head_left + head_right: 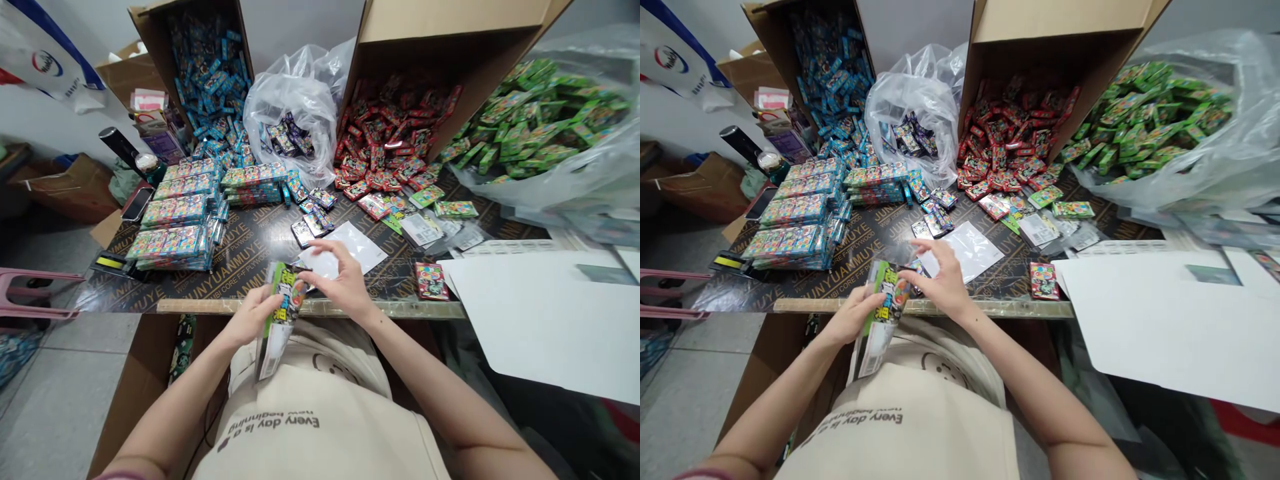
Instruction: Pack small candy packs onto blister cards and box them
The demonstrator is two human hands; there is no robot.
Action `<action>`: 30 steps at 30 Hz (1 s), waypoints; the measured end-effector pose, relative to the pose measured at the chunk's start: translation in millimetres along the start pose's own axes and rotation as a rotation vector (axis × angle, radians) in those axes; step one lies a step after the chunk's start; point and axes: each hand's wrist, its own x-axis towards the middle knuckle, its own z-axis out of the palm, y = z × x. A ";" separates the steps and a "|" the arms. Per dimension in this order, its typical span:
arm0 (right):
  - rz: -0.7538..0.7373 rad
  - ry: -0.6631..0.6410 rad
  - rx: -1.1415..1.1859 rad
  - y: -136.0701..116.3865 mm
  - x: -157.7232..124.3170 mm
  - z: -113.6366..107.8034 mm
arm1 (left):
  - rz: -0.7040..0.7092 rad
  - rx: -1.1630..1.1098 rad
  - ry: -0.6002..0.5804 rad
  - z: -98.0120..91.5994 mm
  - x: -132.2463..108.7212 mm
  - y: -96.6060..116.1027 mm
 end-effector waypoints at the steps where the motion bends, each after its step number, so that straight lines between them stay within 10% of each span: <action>1: 0.046 0.073 0.045 2.9 -2.4 3.2 | -0.010 -0.036 0.043 -2.6 1.1 -0.5; 6: 0.359 -0.390 0.527 16.0 -24.1 25.8 | 0.058 0.056 0.191 -7.1 3.9 3.0; 10: 0.411 -0.334 0.581 20.1 -27.7 34.2 | 0.082 0.264 0.258 -4.0 13.5 5.8; 18: 0.587 -0.530 0.738 16.5 -23.8 13.7 | 0.063 -0.188 0.339 -9.1 51.2 -4.4; 24: 0.535 -0.210 0.508 50.8 -15.6 9.4 | -0.023 -0.131 0.023 -4.3 67.3 -15.9; 30: 0.372 0.185 0.456 65.8 19.3 9.3 | 0.077 -0.138 -0.052 6.9 92.4 -40.4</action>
